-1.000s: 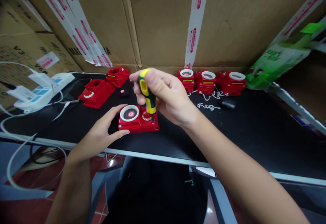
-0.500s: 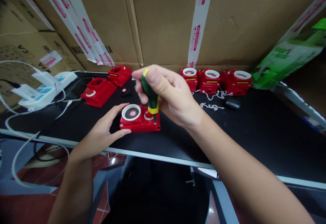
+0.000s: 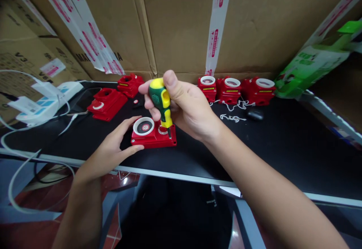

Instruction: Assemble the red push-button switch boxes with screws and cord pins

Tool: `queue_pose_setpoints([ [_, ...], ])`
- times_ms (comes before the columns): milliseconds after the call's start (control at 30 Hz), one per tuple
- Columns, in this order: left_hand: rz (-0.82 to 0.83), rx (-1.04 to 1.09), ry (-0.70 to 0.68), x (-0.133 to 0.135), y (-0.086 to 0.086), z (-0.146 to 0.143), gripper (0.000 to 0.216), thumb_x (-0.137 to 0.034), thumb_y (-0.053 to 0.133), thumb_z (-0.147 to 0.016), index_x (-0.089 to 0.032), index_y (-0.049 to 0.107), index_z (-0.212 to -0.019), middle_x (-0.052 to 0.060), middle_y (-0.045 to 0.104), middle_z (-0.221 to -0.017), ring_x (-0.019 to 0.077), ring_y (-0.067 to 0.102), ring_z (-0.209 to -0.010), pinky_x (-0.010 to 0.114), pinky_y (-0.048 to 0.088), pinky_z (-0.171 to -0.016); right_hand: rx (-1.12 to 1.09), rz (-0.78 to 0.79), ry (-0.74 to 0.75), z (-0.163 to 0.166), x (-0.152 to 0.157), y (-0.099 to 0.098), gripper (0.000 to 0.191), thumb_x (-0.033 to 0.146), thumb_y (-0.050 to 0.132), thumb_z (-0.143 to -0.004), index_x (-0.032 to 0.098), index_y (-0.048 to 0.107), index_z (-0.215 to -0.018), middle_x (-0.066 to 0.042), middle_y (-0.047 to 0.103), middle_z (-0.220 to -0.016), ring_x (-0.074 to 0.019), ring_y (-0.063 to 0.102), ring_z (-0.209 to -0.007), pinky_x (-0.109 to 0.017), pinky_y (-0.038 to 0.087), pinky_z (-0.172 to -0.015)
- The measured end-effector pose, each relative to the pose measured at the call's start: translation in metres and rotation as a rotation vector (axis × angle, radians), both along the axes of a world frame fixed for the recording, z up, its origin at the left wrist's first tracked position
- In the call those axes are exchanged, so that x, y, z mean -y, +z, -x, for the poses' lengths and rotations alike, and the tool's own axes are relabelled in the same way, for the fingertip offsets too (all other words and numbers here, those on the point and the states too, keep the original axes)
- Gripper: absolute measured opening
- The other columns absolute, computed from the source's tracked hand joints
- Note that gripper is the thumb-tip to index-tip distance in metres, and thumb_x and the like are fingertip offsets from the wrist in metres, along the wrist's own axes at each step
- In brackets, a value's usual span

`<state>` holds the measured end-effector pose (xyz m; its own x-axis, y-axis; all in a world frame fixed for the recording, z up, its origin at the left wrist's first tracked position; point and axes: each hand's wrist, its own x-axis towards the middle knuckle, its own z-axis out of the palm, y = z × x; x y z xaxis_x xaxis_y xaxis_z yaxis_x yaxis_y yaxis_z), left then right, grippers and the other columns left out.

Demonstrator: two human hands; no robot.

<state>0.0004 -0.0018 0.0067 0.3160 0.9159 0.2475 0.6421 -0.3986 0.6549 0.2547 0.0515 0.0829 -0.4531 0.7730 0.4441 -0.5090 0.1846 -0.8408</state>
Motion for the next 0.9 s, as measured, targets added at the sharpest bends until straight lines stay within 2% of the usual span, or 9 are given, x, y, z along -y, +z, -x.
queue_pose_setpoints([
  [67,0.01,0.005,0.001,0.0,0.001,0.0,0.069,-0.037,0.076,-0.101,-0.032,0.045,-0.163,0.006,0.058,-0.165,0.0299,0.058,-0.151,0.047,0.049,-0.129,0.021,-0.009,-0.08,-0.001,0.001,0.001,0.049,0.068,0.082,-0.091,0.021,0.077,-0.1,0.0,0.069,-0.085,-0.0122,0.063,-0.065,-0.028,0.057,-0.062],
  [200,-0.002,-0.004,0.023,0.0,0.001,-0.001,0.07,-0.037,0.077,-0.1,-0.033,0.046,-0.162,0.006,0.057,-0.166,0.0307,0.058,-0.152,0.047,0.051,-0.127,0.03,0.004,-0.275,-0.001,0.003,0.004,0.045,0.057,0.097,-0.081,0.023,0.068,-0.087,0.002,0.067,-0.083,-0.0125,0.065,-0.071,-0.027,0.057,-0.066],
  [333,-0.02,-0.002,0.019,0.0,-0.001,0.0,0.07,-0.037,0.078,-0.1,-0.034,0.047,-0.162,0.006,0.058,-0.165,0.0306,0.059,-0.151,0.047,0.052,-0.127,0.0,-0.016,-0.398,0.002,0.005,0.003,0.047,0.055,0.097,-0.081,0.024,0.061,-0.084,0.003,0.066,-0.084,-0.0129,0.066,-0.071,-0.027,0.058,-0.067],
  [400,-0.011,0.006,0.02,0.0,-0.003,0.0,0.071,-0.037,0.08,-0.099,-0.034,0.047,-0.161,0.007,0.059,-0.163,0.0316,0.061,-0.149,0.05,0.052,-0.127,-0.035,-0.013,-0.317,0.003,0.005,0.003,0.042,0.057,0.088,-0.091,0.024,0.063,-0.09,0.002,0.069,-0.09,-0.0127,0.068,-0.069,-0.028,0.058,-0.066],
  [467,-0.001,0.056,0.034,0.0,-0.007,-0.001,0.077,-0.037,0.082,-0.096,-0.033,0.042,-0.162,0.01,0.059,-0.161,0.0322,0.063,-0.147,0.053,0.054,-0.125,-0.042,-0.009,-0.151,0.002,0.006,0.004,0.043,0.065,0.072,-0.101,0.023,0.066,-0.098,0.0,0.071,-0.093,-0.0128,0.068,-0.064,-0.029,0.057,-0.062],
  [567,-0.077,0.247,0.04,-0.001,-0.012,-0.002,0.074,-0.03,0.088,-0.09,-0.03,0.041,-0.148,0.014,0.058,-0.16,0.0313,0.066,-0.143,0.054,0.058,-0.12,-0.015,-0.019,0.0,-0.001,0.005,0.006,0.053,0.073,0.059,-0.105,0.021,0.071,-0.103,0.001,0.067,-0.082,-0.0119,0.059,-0.056,-0.028,0.054,-0.057],
  [633,-0.151,0.319,0.048,-0.001,-0.013,-0.004,0.056,-0.026,0.09,-0.088,-0.027,0.048,-0.125,0.015,0.06,-0.155,0.0309,0.069,-0.14,0.053,0.061,-0.117,-0.015,-0.019,-0.022,-0.002,0.004,0.006,0.053,0.072,0.06,-0.105,0.021,0.075,-0.103,0.001,0.063,-0.081,-0.0107,0.055,-0.057,-0.026,0.052,-0.057],
  [733,-0.23,0.245,0.078,0.0,-0.008,-0.004,0.036,-0.026,0.09,-0.089,-0.024,0.056,-0.1,0.013,0.068,-0.145,0.0316,0.072,-0.134,0.053,0.062,-0.115,-0.009,-0.001,-0.099,-0.004,0.003,0.007,0.054,0.07,0.055,-0.108,0.022,0.079,-0.105,0.0,0.061,-0.087,-0.0112,0.054,-0.062,-0.027,0.054,-0.063],
  [900,-0.327,0.177,0.047,0.002,-0.002,-0.003,0.023,-0.024,0.087,-0.092,-0.023,0.064,-0.096,0.011,0.071,-0.143,0.0304,0.074,-0.127,0.053,0.062,-0.113,0.04,0.041,-0.169,-0.007,0.0,0.011,0.057,0.071,0.048,-0.111,0.023,0.072,-0.091,-0.001,0.06,-0.087,-0.0138,0.057,-0.067,-0.03,0.057,-0.071],
])
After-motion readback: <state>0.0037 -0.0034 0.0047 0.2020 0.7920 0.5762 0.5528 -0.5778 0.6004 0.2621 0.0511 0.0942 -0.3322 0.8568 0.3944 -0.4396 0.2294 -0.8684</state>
